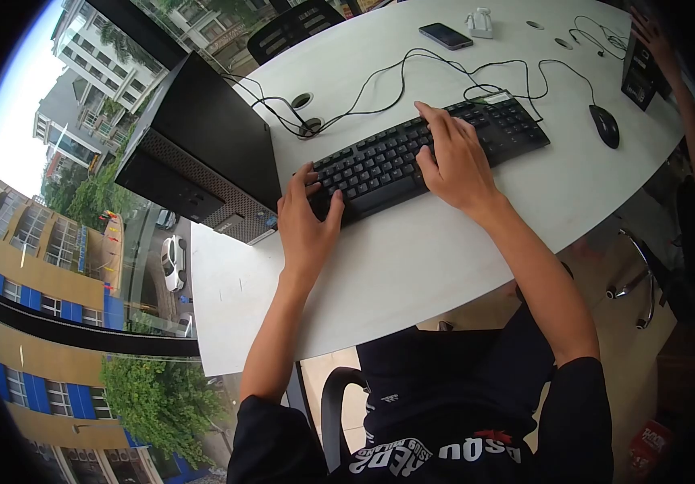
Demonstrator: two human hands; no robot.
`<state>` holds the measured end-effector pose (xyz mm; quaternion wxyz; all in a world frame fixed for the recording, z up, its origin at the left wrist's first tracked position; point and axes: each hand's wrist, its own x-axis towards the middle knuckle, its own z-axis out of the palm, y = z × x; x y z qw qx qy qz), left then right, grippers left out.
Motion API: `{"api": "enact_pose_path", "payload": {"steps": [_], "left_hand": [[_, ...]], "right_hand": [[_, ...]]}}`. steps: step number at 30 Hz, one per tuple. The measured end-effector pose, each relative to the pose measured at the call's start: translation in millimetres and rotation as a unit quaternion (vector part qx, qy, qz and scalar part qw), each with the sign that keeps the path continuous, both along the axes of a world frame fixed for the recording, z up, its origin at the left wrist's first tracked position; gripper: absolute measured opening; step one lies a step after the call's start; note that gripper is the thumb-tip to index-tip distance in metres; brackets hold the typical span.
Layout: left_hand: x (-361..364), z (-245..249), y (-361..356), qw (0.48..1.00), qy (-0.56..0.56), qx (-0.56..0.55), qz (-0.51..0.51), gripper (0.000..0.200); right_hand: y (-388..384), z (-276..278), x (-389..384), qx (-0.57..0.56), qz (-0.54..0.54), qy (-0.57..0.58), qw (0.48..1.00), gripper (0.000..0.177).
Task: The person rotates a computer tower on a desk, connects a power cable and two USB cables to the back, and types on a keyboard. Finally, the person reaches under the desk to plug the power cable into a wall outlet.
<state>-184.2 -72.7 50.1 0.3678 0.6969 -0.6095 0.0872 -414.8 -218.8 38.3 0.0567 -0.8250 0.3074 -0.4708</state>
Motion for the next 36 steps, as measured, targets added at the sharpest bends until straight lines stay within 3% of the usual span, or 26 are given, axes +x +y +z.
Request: {"api": "enact_pose_path", "payload": {"steps": [6, 9, 21, 27, 30, 36], "left_hand": [[-4, -1, 0, 1.000, -0.007, 0.009, -0.015, 0.062], [-6, 1, 1, 1.000, -0.011, 0.019, -0.005, 0.063], [-7, 3, 3, 1.000, -0.014, 0.022, -0.005, 0.060], [-6, -3, 0, 0.999, -0.017, 0.005, -0.028, 0.059], [-9, -2, 0, 0.999, -0.021, 0.004, -0.050, 0.060], [-10, 0, 0, 0.996, -0.052, -0.002, -0.077, 0.064]], "right_hand": [[1, 4, 1, -0.034, 0.029, -0.024, 0.999, 0.059], [-2, -6, 3, 0.005, -0.011, 0.046, 0.999, 0.054], [0, -7, 6, -0.025, -0.031, 0.040, 0.998, 0.041], [2, -1, 6, -0.083, 0.023, -0.006, 0.996, 0.040], [6, -5, 8, -0.044, 0.011, 0.065, 0.997, 0.041], [5, -8, 10, -0.045, 0.006, 0.060, 0.997, 0.042]]}}
